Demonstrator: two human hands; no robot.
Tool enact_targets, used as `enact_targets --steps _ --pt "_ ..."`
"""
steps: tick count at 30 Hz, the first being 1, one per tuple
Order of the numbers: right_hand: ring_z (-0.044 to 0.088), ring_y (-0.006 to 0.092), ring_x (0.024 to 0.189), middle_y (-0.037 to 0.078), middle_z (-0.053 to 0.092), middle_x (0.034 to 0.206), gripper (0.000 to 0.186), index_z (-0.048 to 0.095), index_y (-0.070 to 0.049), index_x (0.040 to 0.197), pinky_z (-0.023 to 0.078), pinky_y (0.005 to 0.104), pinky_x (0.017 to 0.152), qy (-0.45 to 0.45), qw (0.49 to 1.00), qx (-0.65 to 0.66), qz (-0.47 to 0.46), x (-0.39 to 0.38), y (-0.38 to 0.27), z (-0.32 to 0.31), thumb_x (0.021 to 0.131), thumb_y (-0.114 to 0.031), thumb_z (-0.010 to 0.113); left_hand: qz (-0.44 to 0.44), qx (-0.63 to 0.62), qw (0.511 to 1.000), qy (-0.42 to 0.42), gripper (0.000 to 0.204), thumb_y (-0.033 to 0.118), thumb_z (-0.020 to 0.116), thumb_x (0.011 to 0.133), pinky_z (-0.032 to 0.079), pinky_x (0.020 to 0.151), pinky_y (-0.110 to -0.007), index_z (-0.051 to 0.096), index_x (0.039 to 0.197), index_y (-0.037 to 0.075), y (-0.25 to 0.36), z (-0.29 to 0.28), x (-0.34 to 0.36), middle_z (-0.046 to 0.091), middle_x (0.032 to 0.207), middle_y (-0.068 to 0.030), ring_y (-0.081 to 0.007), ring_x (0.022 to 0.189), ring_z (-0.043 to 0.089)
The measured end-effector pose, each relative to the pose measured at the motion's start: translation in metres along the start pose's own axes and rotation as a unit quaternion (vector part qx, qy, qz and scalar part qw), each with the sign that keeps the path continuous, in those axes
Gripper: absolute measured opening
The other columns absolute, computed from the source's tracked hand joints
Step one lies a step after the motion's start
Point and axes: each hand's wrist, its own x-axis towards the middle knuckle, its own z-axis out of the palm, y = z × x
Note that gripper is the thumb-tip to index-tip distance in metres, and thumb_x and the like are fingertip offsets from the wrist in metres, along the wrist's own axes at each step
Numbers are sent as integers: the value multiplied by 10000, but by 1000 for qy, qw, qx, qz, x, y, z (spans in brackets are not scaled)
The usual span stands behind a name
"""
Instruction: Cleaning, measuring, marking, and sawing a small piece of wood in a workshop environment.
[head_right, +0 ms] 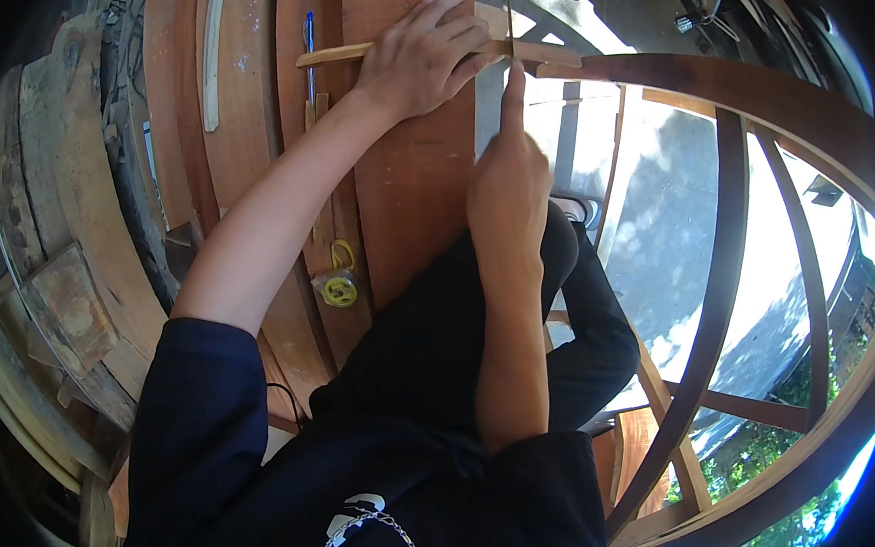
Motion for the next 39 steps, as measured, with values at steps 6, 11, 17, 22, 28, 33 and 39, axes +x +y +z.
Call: enact_targets --steps 6,11,17,22,28,33,39 --pt "658 406 661 245 630 725 736 319 -90 1621 494 507 637 -9 999 0 31 -10 -5 -8 927 101 465 5 -2 1000 -1 251 390 648 982 466 1128 -467 671 1048 150 -1 1 0 705 1149 -41 -271 1369 537" --pt "659 392 652 235 618 714 727 333 -99 1619 485 498 622 -3 1000 -1 25 0 -5 0 930 88 470 17 4 1000 14 247 397 644 987 472 1125 -467 663 1015 153 -1 -1 -1 706 1152 -35 -276 1356 555" --pt "645 395 638 258 629 739 698 338 -90 1611 484 487 615 -19 1000 5 23 -8 5 0 943 69 462 21 3 1000 15 225 384 647 983 450 1157 -449 684 1008 163 0 1 -1 705 1152 -9 -264 1364 543" --pt "652 399 638 248 646 728 682 344 -68 1600 487 505 611 -13 1000 17 4 -2 5 0 943 65 468 11 8 1000 3 253 397 638 990 461 1136 -446 672 1058 155 -1 -1 0 705 1158 -56 -264 1367 541" --pt "655 403 634 248 636 704 686 337 -72 1607 493 506 620 -12 999 26 35 -4 -2 -10 946 61 461 -2 14 1000 -21 210 372 646 981 446 1156 -459 710 1043 182 0 1 0 701 1163 26 -275 1347 559" --pt "661 412 644 254 637 712 696 342 -98 1612 497 507 625 -19 999 6 33 -3 5 -5 944 64 451 30 -2 999 35 205 375 638 987 443 1158 -465 701 1022 183 -2 0 0 701 1163 25 -272 1347 559" --pt "663 422 677 256 644 746 679 353 -72 1590 484 531 630 -8 1000 15 10 -6 11 2 938 57 493 16 -14 999 33 234 382 653 968 432 1165 -471 680 998 152 -1 2 -1 699 1180 -36 -262 1359 544"
